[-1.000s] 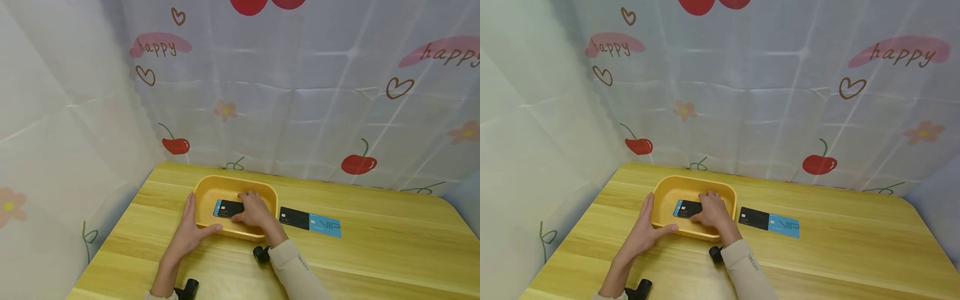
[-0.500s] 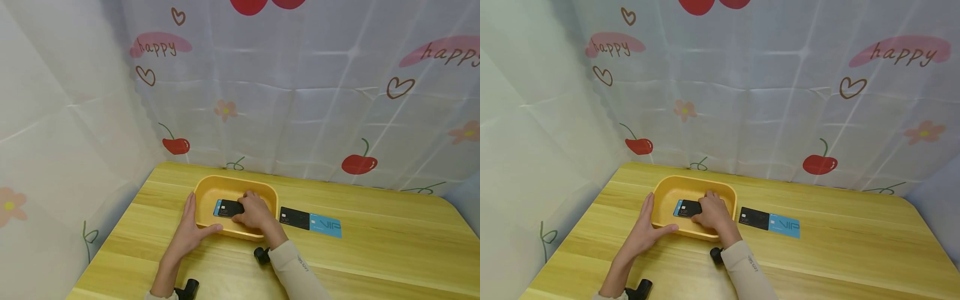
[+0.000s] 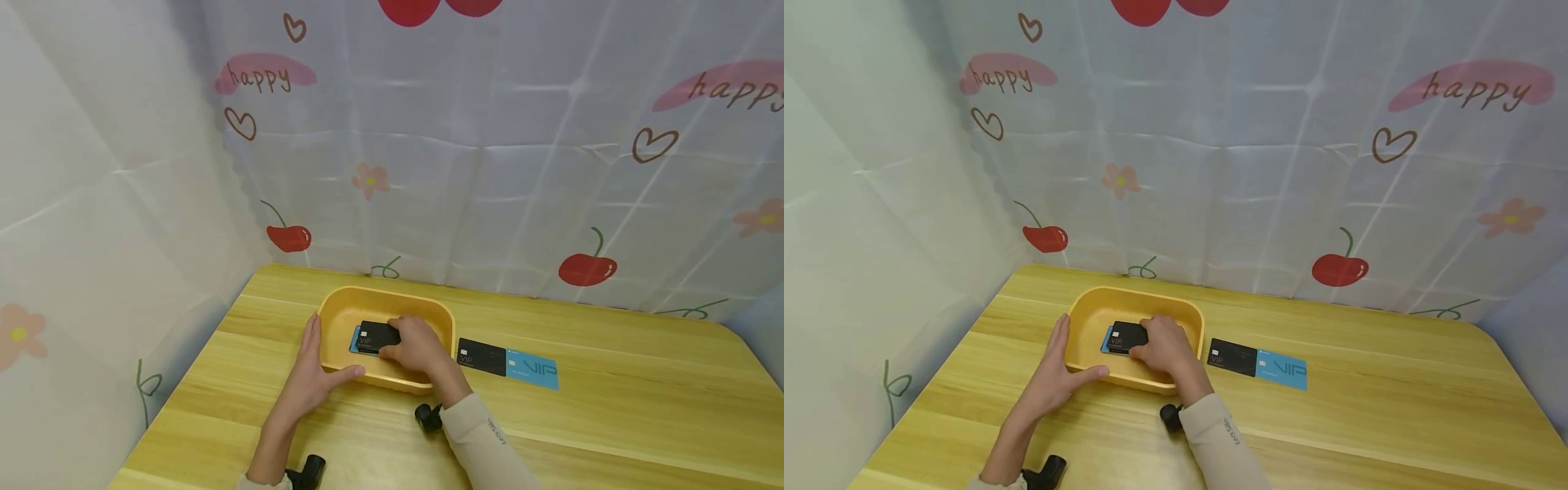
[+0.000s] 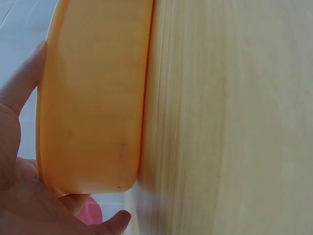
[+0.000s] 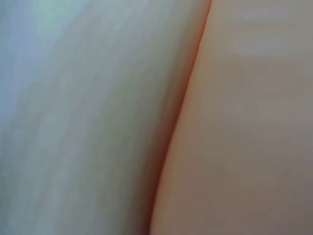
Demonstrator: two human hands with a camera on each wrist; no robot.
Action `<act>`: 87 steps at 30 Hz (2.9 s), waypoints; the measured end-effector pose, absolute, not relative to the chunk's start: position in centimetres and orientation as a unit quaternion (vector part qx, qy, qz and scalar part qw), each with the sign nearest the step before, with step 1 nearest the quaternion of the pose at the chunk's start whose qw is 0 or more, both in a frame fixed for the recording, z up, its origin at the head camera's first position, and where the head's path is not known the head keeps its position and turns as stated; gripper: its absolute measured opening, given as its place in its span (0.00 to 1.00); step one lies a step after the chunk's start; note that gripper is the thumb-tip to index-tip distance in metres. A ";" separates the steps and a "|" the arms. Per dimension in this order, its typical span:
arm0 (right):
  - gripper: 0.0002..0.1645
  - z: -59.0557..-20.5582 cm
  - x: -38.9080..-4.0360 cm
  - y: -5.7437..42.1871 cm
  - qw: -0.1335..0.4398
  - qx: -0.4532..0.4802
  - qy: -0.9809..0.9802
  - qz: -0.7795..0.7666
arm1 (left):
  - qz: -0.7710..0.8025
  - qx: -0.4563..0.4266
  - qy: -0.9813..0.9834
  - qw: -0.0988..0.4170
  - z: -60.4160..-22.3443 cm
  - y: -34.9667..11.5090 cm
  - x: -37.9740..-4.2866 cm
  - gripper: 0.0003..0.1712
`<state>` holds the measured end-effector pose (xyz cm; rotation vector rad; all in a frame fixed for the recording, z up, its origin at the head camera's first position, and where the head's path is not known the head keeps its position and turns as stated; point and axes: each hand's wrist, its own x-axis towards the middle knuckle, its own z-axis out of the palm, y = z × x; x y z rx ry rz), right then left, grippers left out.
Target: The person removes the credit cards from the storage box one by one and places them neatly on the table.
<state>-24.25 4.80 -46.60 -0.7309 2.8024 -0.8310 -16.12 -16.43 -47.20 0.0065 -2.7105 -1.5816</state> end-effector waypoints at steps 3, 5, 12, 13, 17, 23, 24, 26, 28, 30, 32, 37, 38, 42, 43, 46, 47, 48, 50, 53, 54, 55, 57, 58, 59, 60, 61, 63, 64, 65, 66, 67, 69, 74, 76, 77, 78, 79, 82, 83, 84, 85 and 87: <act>0.35 -46.6 -24.3 4.7 0.062 -0.238 0.925 -0.288 | -0.502 0.000 -0.865 0.004 -47.2 -16.4 -16.2 0.74; 0.36 -46.6 -24.4 4.7 0.065 -0.234 0.924 -0.296 | -0.501 -0.001 -0.865 0.004 -47.3 -16.4 -16.2 0.74; 0.37 -46.3 -24.3 4.7 0.067 -0.224 0.915 -0.328 | -0.505 -0.003 -0.863 0.004 -47.3 -16.5 -16.2 0.74; 0.36 -46.3 -24.2 4.7 0.066 -0.225 0.914 -0.332 | -0.505 -0.004 -0.863 0.004 -47.3 -16.4 -16.2 0.74; 0.34 -46.3 -24.2 4.8 0.059 -0.235 0.908 -0.342 | -0.506 -0.004 -0.863 0.005 -47.2 -16.4 -16.2 0.74; 0.34 -46.3 -24.1 4.9 0.060 -0.243 0.898 -0.362 | -0.507 -0.003 -0.862 0.005 -47.3 -16.4 -16.2 0.74; 0.34 -46.3 -24.1 4.9 0.061 -0.244 0.896 -0.366 | -0.506 -0.003 -0.862 0.004 -47.3 -16.5 -16.2 0.74; 0.34 -46.2 -24.0 4.9 0.060 -0.244 0.892 -0.376 | -0.506 -0.003 -0.863 0.003 -47.2 -16.4 -16.2 0.74; 0.35 -46.1 -23.9 5.0 0.055 -0.245 0.889 -0.383 | -0.506 -0.003 -0.863 0.003 -47.2 -16.4 -16.2 0.74; 0.35 -46.1 -23.9 5.0 0.047 -0.247 0.888 -0.386 | -0.507 -0.002 -0.862 0.003 -47.2 -16.4 -16.2 0.74; 0.35 -46.0 -23.8 5.0 0.039 -0.246 0.887 -0.389 | -0.509 -0.002 -0.861 0.002 -47.3 -16.5 -16.2 0.74; 0.36 -45.7 -23.7 5.1 0.028 -0.243 0.882 -0.404 | -0.512 -0.003 -0.859 0.003 -47.2 -16.4 -16.3 0.73; 0.36 -45.6 -23.6 5.1 0.025 -0.244 0.880 -0.407 | -0.512 -0.004 -0.859 0.004 -47.2 -16.4 -16.3 0.73; 0.35 -45.1 -23.4 5.5 0.011 -0.261 0.879 -0.398 | -0.508 -0.006 -0.861 0.003 -47.2 -16.3 -16.4 0.73; 0.35 -45.0 -23.3 5.6 0.009 -0.266 0.880 -0.393 | -0.507 -0.006 -0.862 0.003 -47.2 -16.3 -16.5 0.73; 0.34 -44.5 -22.8 6.0 0.005 -0.275 0.884 -0.378 | -0.504 -0.004 -0.864 0.004 -47.2 -16.3 -16.4 0.73; 0.34 -44.2 -22.6 6.2 0.006 -0.277 0.885 -0.375 | -0.504 -0.003 -0.864 0.004 -47.1 -16.3 -16.4 0.73; 0.34 -44.0 -22.4 6.4 0.007 -0.278 0.886 -0.372 | -0.504 -0.001 -0.864 0.004 -47.1 -16.3 -16.4 0.74; 0.34 -43.7 -22.1 6.9 0.009 -0.279 0.888 -0.367 | -0.503 0.002 -0.864 0.003 -47.1 -16.4 -16.3 0.74; 0.34 -43.2 -21.7 7.9 0.012 -0.278 0.892 -0.357 | -0.502 0.003 -0.865 0.002 -47.1 -16.3 -16.3 0.74; 0.34 -43.1 -21.7 8.2 0.011 -0.278 0.893 -0.353 | -0.503 0.003 -0.865 0.002 -47.1 -16.3 -16.4 0.74; 0.34 -43.0 -21.6 8.6 0.010 -0.279 0.895 -0.349 | -0.501 0.003 -0.865 0.002 -47.1 -16.3 -16.4 0.74; 0.34 -42.7 -21.5 9.3 0.011 -0.279 0.896 -0.344 | -0.500 0.005 -0.866 0.003 -47.1 -16.3 -16.4 0.74; 0.34 -42.6 -21.5 9.7 0.012 -0.279 0.897 -0.342 | -0.500 0.007 -0.866 0.003 -47.1 -16.3 -16.4 0.74; 0.34 -42.5 -21.5 10.0 0.013 -0.280 0.898 -0.339 | -0.499 0.007 -0.866 0.002 -47.2 -16.3 -16.4 0.74; 0.34 -42.4 -21.4 10.3 0.015 -0.279 0.899 -0.337 | -0.498 0.007 -0.867 0.002 -47.1 -16.3 -16.3 0.74; 0.35 -42.4 -21.4 10.6 0.017 -0.278 0.900 -0.335 | -0.497 0.006 -0.868 0.003 -47.1 -16.3 -16.3 0.74; 0.36 -42.3 -21.2 11.1 0.019 -0.275 0.902 -0.331 | -0.496 0.005 -0.868 0.003 -47.1 -16.2 -16.3 0.74; 0.36 -42.3 -21.1 11.4 0.019 -0.274 0.903 -0.329 | -0.495 0.004 -0.869 0.004 -47.1 -16.2 -16.2 0.74; 0.36 -42.3 -21.0 11.5 0.019 -0.272 0.904 -0.329 | -0.495 0.004 -0.869 0.004 -47.1 -16.2 -16.2 0.74; 0.36 -42.3 -20.9 11.7 0.018 -0.272 0.904 -0.328 | -0.494 0.003 -0.869 0.004 -47.1 -16.2 -16.2 0.74; 0.36 -42.4 -20.7 11.8 0.017 -0.272 0.905 -0.328 | -0.493 0.003 -0.870 0.004 -47.1 -16.2 -16.2 0.74; 0.36 -42.4 -20.4 12.1 0.012 -0.269 0.905 -0.330 | -0.490 0.006 -0.872 0.003 -47.1 -16.3 -16.2 0.74; 0.34 -42.6 -19.9 13.0 -0.013 -0.255 0.901 -0.350 | -0.491 0.004 -0.871 0.002 -47.0 -16.2 -16.2 0.75; 0.33 -42.6 -19.7 13.4 -0.022 -0.254 0.899 -0.356 | -0.492 0.003 -0.870 0.002 -47.0 -16.2 -16.2 0.75; 0.33 -42.6 -19.7 13.6 -0.025 -0.255 0.898 -0.358 | -0.493 0.004 -0.870 0.001 -47.0 -16.2 -16.1 0.75; 0.33 -42.6 -19.6 13.8 -0.026 -0.256 0.896 -0.361 | -0.494 0.005 -0.870 0.001 -47.0 -16.3 -16.1 0.75; 0.33 -42.6 -19.5 14.1 -0.028 -0.256 0.896 -0.363 | -0.494 0.003 -0.869 0.001 -47.0 -16.3 -16.1 0.75; 0.33 -42.6 -19.3 14.8 -0.031 -0.256 0.895 -0.365 | -0.493 0.001 -0.870 0.001 -47.0 -16.3 -16.0 0.74; 0.33 -42.5 -19.3 15.1 -0.034 -0.254 0.894 -0.366 | -0.493 0.000 -0.870 0.002 -47.0 -16.3 -16.0 0.74; 0.33 -42.5 -19.2 15.4 -0.037 -0.253 0.896 -0.364 | -0.492 -0.001 -0.870 0.002 -47.0 -16.3 -16.0 0.74; 0.33 -42.5 -19.1 15.8 -0.041 -0.252 0.896 -0.362 | -0.492 -0.002 -0.871 0.002 -47.0 -16.3 -16.1 0.74; 0.33 -42.5 -19.0 16.5 -0.046 -0.251 0.897 -0.361 | -0.491 -0.002 -0.871 0.002 -47.0 -16.3 -16.1 0.74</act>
